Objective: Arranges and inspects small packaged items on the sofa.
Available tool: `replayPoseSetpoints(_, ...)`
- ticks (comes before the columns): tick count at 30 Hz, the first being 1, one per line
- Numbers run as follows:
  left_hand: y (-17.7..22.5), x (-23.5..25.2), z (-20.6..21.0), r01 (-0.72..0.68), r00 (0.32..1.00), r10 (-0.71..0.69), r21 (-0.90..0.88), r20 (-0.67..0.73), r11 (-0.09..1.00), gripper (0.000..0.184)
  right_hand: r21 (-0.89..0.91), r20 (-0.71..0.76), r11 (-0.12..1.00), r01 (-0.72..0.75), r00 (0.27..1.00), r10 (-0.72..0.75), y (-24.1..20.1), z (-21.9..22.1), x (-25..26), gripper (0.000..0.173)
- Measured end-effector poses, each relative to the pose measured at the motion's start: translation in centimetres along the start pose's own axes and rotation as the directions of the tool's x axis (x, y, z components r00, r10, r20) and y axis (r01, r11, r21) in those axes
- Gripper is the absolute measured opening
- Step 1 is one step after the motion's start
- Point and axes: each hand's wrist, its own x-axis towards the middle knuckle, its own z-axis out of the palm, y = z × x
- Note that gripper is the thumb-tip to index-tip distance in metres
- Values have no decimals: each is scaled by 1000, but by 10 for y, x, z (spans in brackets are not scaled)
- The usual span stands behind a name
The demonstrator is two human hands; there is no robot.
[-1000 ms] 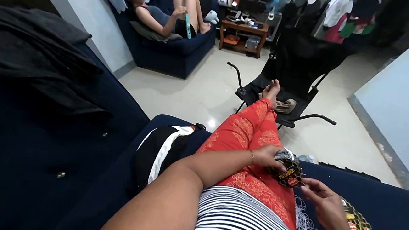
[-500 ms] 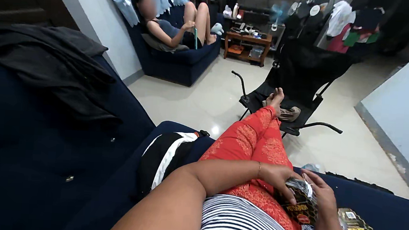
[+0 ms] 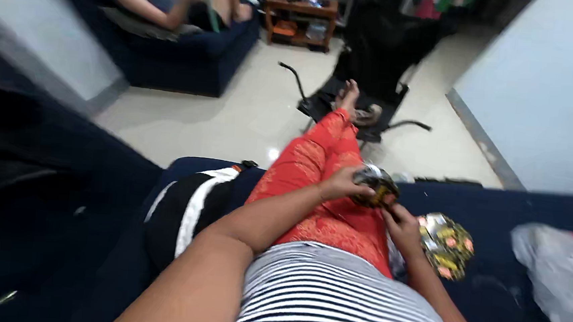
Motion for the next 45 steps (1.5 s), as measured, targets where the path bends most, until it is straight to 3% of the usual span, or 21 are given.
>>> replayPoseSetpoints(3, -28, 10, 4, -13, 999, 9, 95, 38, 995, 51, -213, 115, 952, -219, 962, 247, 21, -47, -4, 27)
replayPoseSetpoints(6, -34, 15, 6, 17, 997, -32, 199, 71, 980, 50, -377, -9, 818, -435, 884, 467, 44, -98, -12, 28)
replayPoseSetpoints(11, -32, 19, 7, 93, 993, -103, 181, 49, 979, 51, -447, -147, 574, -686, 690, 709, 60, -153, -24, 38)
replayPoseSetpoints(13, -29, 19, 8, 111, 992, -121, 180, 46, 977, 51, -442, -124, 568, -694, 675, 728, 69, -151, -29, 47)
replayPoseSetpoints(18, -34, 23, 14, 128, 988, -141, 202, 54, 971, 53, -472, -21, 692, -546, 792, 611, 101, -130, -27, 84)
replayPoseSetpoints(20, -35, 24, 13, 83, 990, -102, 179, 99, 980, 57, -491, 80, 746, -449, 830, 552, 101, -121, -11, 90)
replayPoseSetpoints(22, -32, 20, 12, 18, 994, -35, 164, 103, 986, 55, -504, 139, 755, -419, 824, 550, 104, -116, -3, 93)
replayPoseSetpoints(27, -27, 15, 9, 1, 994, -21, 173, 111, 985, 50, -567, -9, 544, -618, 666, 746, 102, -118, -1, 100)
replayPoseSetpoints(32, -27, 14, 5, -6, 993, -19, 202, 120, 979, 51, -570, -141, 538, -621, 719, 680, 88, -113, 3, 107)
replayPoseSetpoints(34, -27, 14, 6, -13, 993, -10, 198, 115, 980, 52, -531, -158, 605, -594, 770, 618, 75, -114, 5, 96)
replayPoseSetpoints(38, -26, 14, 6, -5, 993, -18, 192, 117, 981, 51, -394, -61, 744, -539, 823, 564, 55, -118, 9, 41)
replayPoseSetpoints(41, -26, 17, 6, 14, 992, -37, 188, 122, 982, 51, -160, -24, 826, -541, 838, 545, 46, -117, 9, 32)
replayPoseSetpoints(45, -27, 17, 5, 27, 992, -49, 182, 118, 983, 51, 139, -3, 853, -502, 862, 508, 33, -107, 13, 30)
